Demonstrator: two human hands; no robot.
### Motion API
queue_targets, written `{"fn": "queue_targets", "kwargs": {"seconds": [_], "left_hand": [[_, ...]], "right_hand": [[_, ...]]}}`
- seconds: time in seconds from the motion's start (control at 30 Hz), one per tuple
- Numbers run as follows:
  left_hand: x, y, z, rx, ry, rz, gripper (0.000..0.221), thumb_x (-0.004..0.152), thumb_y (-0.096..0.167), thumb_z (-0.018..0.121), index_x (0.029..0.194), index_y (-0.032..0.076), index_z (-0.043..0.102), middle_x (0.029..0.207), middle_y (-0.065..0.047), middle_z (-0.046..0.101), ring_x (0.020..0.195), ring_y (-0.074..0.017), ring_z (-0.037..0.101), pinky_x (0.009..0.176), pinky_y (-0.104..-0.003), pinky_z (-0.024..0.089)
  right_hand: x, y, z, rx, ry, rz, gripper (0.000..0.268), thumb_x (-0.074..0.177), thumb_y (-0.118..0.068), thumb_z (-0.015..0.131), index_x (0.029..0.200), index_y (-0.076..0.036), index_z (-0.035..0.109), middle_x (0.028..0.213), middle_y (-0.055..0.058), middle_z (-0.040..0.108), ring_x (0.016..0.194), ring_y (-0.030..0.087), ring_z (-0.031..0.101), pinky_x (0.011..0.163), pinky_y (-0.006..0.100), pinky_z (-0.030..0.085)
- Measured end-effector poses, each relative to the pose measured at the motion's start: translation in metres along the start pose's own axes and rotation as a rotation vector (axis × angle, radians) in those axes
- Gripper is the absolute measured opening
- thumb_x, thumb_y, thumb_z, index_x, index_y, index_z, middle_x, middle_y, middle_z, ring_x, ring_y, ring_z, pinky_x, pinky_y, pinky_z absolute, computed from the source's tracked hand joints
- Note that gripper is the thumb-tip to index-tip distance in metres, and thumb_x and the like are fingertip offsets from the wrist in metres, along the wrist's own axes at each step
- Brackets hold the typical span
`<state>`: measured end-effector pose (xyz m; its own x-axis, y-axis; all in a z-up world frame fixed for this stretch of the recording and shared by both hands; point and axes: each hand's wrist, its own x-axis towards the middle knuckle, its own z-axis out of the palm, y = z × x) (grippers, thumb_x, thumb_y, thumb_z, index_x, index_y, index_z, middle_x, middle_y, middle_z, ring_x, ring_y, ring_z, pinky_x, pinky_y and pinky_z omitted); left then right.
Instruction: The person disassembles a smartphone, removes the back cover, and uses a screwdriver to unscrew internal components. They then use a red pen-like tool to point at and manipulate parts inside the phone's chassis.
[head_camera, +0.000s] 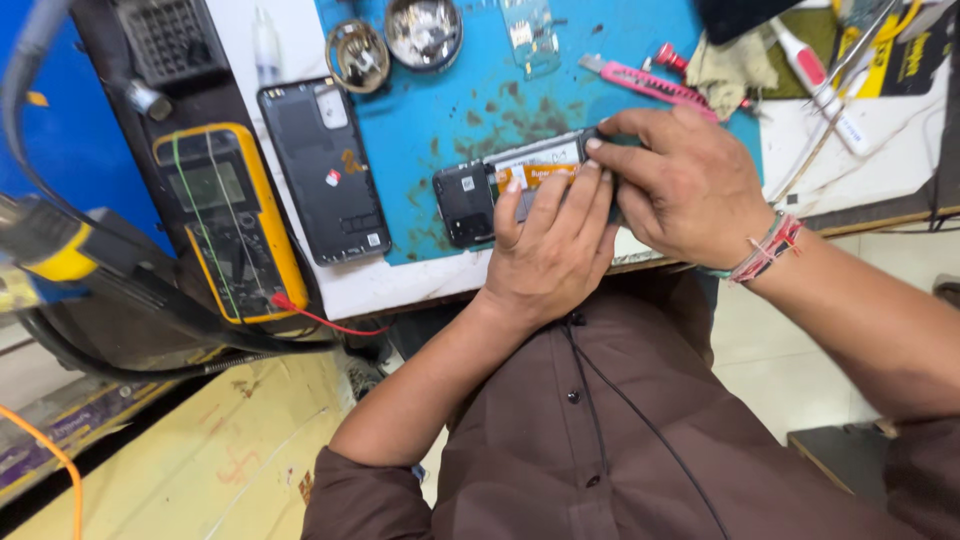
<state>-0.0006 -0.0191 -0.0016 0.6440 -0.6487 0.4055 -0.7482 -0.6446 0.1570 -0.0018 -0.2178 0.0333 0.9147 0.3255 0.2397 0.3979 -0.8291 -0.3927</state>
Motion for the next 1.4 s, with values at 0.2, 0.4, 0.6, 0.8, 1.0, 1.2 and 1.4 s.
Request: {"fn": "queue_targets", "kwargs": {"seconds": [0.2,0.4,0.6,0.8,1.0,1.2,1.4], "left_hand": [[0.001,-0.003,-0.003,-0.027,-0.036,0.017,0.044,0.101,0.037,0.065,0.133,0.008,0.070,0.137,-0.005,0.064,0.121,-0.0202,0.058,0.121,-0.052,0.018],[0.007,-0.016,-0.009,-0.240,-0.047,0.018,0.040,0.098,0.034,0.071,0.130,0.009,0.071,0.133,-0.002,0.065,0.119,-0.0184,0.059,0.123,-0.051,0.020],[0.004,-0.014,-0.009,-0.246,-0.014,-0.017,0.037,0.098,0.032,0.071,0.128,0.010,0.071,0.134,-0.002,0.065,0.117,-0.0195,0.059,0.121,-0.050,0.021],[0.002,-0.015,-0.008,-0.210,-0.007,-0.001,0.035,0.099,0.030,0.070,0.127,0.010,0.071,0.134,-0.002,0.064,0.117,-0.0208,0.059,0.122,-0.050,0.020],[0.003,-0.013,-0.005,-0.196,-0.022,-0.002,0.035,0.100,0.031,0.068,0.127,0.009,0.071,0.134,-0.002,0.064,0.116,-0.0196,0.059,0.123,-0.051,0.018],[0.001,-0.014,-0.005,-0.187,-0.021,0.000,0.036,0.101,0.031,0.068,0.129,0.009,0.071,0.136,-0.002,0.063,0.117,-0.0198,0.058,0.123,-0.051,0.018],[0.000,-0.015,-0.006,-0.197,-0.021,0.012,0.037,0.100,0.031,0.069,0.129,0.008,0.070,0.135,-0.003,0.063,0.118,-0.0216,0.058,0.123,-0.051,0.018]], "right_hand": [[0.013,0.014,-0.014,-0.172,0.258,0.160,0.018,0.101,0.000,0.066,0.118,-0.004,0.072,0.113,0.010,0.072,0.094,0.029,0.065,0.086,0.040,0.053],[0.034,0.012,-0.032,-0.344,0.049,0.199,0.016,0.093,-0.008,0.074,0.108,-0.006,0.078,0.090,0.012,0.074,0.076,0.032,0.066,0.065,0.043,0.052],[0.018,0.044,-0.028,-0.243,0.211,0.135,0.022,0.092,-0.003,0.074,0.114,-0.003,0.074,0.095,0.013,0.070,0.091,0.027,0.067,0.079,0.037,0.054],[-0.011,0.045,-0.028,0.326,0.534,0.274,0.020,0.105,0.008,0.066,0.126,0.006,0.064,0.114,0.017,0.067,0.100,0.022,0.065,0.087,0.032,0.053],[-0.021,0.020,-0.019,0.070,0.338,0.279,0.016,0.117,-0.005,0.076,0.111,0.007,0.067,0.096,0.016,0.073,0.090,0.023,0.074,0.081,0.034,0.058],[-0.035,0.027,-0.003,0.475,0.526,0.557,0.017,0.113,-0.012,0.054,0.113,0.002,0.065,0.104,0.003,0.073,0.096,0.011,0.072,0.085,0.026,0.057],[-0.033,0.039,0.007,0.641,0.598,0.403,0.016,0.115,-0.004,0.064,0.129,0.004,0.068,0.113,0.007,0.060,0.091,0.011,0.058,0.079,0.023,0.047]]}}
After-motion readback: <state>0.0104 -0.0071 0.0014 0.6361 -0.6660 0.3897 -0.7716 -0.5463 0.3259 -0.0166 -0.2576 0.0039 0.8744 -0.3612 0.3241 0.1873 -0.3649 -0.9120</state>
